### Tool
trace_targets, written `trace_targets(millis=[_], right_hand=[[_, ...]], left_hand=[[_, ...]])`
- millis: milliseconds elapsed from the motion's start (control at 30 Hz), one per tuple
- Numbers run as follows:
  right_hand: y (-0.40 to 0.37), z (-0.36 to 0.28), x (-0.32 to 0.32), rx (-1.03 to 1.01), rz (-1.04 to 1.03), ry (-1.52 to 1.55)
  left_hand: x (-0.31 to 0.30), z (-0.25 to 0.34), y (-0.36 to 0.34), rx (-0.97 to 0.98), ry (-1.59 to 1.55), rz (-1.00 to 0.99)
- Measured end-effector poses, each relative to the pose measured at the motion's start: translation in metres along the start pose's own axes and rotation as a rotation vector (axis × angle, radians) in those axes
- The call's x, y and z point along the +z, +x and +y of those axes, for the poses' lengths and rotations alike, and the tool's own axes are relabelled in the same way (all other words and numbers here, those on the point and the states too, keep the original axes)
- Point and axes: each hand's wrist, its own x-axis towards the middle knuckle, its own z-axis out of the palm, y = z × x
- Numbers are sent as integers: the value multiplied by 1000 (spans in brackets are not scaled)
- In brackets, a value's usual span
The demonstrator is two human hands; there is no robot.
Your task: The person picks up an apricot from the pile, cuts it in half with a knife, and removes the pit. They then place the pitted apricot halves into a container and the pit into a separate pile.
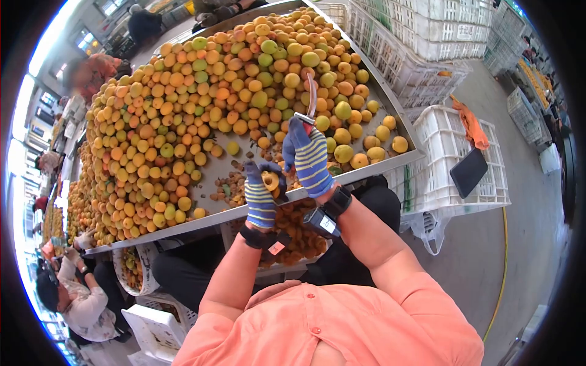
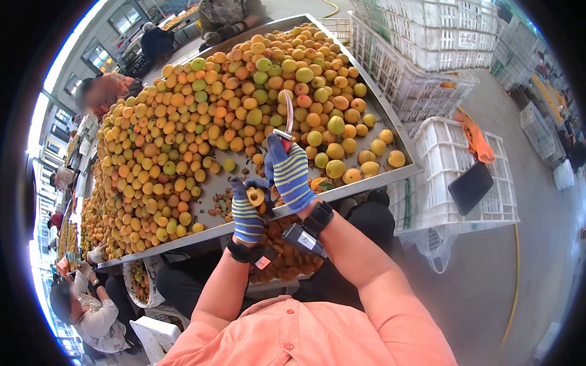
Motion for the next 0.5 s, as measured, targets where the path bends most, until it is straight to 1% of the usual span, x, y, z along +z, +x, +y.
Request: trace_targets(millis=[67,100,200,300,367,467,500], right_hand=[[0,-7,4,2,31,87],[-2,-11,6,0,46,61],[-5,-16,8,-134,75,-54],[-8,-18,9,-182,90,-97],[-8,-18,10,-177,107,-67],[-4,-14,5,-158,175,-12],[0,-10,1,-147,202,7]], left_hand=[[5,-8,-1,-11,77,2],[9,-15,0,12,69,17],[17,-23,0,29,109,47],[29,-24,1,53,124,93],[35,-22,1,40,153,124],[39,-24,2,172,326,144],[45,-20,0,132,315,171]])
